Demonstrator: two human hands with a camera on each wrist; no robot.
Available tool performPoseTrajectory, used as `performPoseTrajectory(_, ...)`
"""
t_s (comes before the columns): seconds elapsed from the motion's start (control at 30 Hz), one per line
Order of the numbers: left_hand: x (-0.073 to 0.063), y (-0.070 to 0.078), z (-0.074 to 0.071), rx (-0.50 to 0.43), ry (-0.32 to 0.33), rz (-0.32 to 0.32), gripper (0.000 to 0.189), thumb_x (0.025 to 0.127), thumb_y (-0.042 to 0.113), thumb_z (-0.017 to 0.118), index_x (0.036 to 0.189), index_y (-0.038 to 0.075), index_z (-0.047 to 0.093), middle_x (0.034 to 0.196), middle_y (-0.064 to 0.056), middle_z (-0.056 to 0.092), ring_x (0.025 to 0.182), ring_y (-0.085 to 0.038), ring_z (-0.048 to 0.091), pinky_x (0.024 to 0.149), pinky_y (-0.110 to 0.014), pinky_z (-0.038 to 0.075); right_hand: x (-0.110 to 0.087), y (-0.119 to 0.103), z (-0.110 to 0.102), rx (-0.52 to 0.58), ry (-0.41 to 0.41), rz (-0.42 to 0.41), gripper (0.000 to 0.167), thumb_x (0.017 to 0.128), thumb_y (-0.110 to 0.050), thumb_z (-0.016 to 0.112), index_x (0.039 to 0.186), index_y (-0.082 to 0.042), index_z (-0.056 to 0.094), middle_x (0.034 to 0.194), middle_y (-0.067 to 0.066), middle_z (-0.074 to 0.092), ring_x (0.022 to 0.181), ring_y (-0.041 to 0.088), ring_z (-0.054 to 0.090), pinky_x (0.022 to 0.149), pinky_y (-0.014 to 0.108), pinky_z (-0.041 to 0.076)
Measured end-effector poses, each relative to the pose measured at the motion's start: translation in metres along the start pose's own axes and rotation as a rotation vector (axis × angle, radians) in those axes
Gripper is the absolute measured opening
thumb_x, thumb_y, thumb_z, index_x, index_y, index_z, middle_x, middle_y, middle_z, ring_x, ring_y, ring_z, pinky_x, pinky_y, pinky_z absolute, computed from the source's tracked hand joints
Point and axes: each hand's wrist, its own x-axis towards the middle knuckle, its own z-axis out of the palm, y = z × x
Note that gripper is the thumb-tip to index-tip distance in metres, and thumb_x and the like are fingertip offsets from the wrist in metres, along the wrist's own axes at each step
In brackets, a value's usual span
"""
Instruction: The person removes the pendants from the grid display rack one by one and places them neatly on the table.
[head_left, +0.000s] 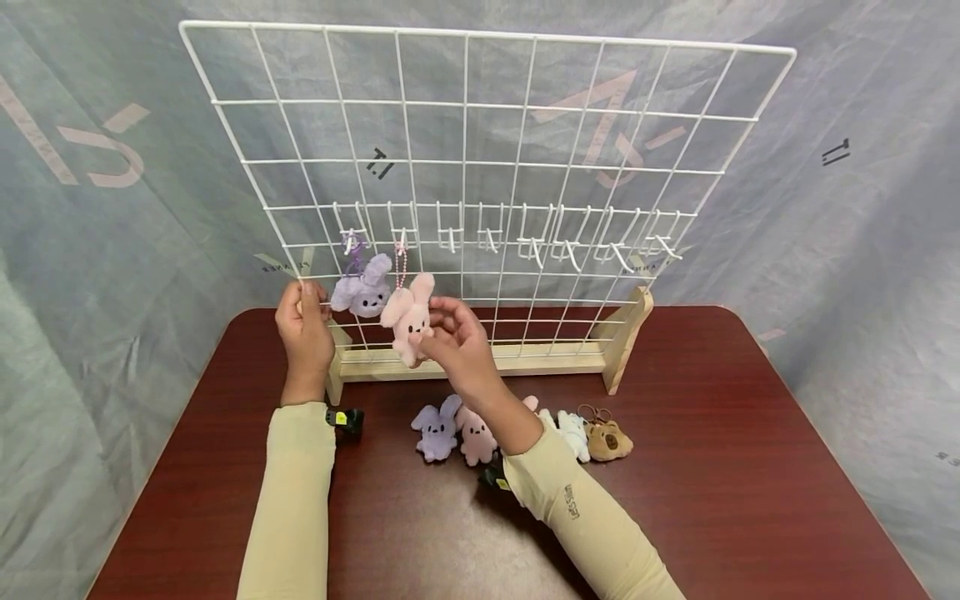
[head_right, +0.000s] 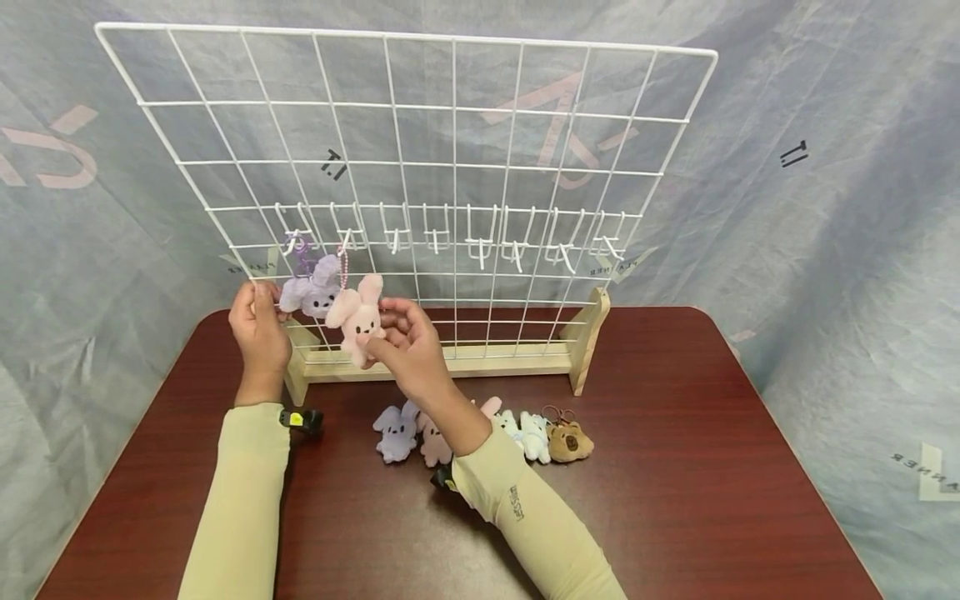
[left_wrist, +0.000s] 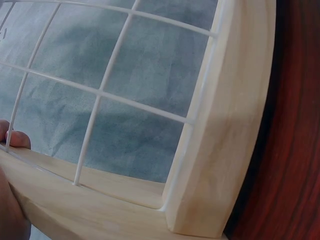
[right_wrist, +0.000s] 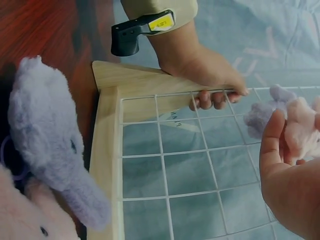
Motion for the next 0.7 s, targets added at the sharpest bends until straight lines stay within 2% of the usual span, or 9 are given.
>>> performPoseTrajectory(0.17, 0.002, -0.019, -0.007, -0.007, 0.008, -0.008, 0.045, 0.111, 0.017, 0.048, 0.087, -0.021, 0.047, 0.072, 0.002, 0.049, 0.057, -0.010, 0.041, 0.057, -0.022, 0.038, -0.003, -0.006, 0.002, -0.032, -0.011, -0.015, 0.054, 0.086, 0.005, 0.067, 0.137, 0.014, 0.050, 0.105, -0.006, 0.064, 0.089, 0.004, 0.064, 0.075, 0.017, 0.058)
performPoseTrajectory(0.3, 0.001, -0.018, -0.007, -0.001, 0.020, -0.020, 0.042, 0.111, 0.015, 0.048, 0.087, -0.020, 0.048, 0.072, -0.001, 0.051, 0.057, -0.010, 0.043, 0.057, -0.021, 0.039, -0.005, -0.010, 0.004, -0.032, -0.023, -0.028, 0.049, 0.086, 0.006, 0.068, 0.132, 0.016, 0.052, 0.102, -0.008, 0.065, 0.082, 0.003, 0.064, 0.072, 0.018, 0.057)
performPoseTrajectory(0.57, 0.001, -0.017, -0.007, -0.004, 0.016, 0.008, 0.042, 0.111, 0.015, 0.048, 0.086, -0.019, 0.048, 0.071, 0.003, 0.053, 0.054, -0.013, 0.044, 0.053, -0.022, 0.039, -0.008, -0.014, 0.006, -0.044, -0.024, -0.073, 0.043, 0.086, 0.009, 0.068, 0.125, 0.010, 0.051, 0.106, -0.004, 0.063, 0.085, 0.007, 0.064, 0.066, 0.019, 0.057)
performPoseTrajectory(0.7, 0.001, -0.016, -0.007, -0.007, 0.011, 0.011, 0.044, 0.111, 0.016, 0.050, 0.086, -0.021, 0.047, 0.070, 0.000, 0.051, 0.054, -0.016, 0.042, 0.052, -0.024, 0.038, -0.010, -0.016, 0.007, -0.063, -0.015, -0.081, 0.043, 0.085, 0.012, 0.069, 0.124, 0.009, 0.051, 0.105, -0.005, 0.064, 0.087, 0.007, 0.065, 0.065, 0.020, 0.057)
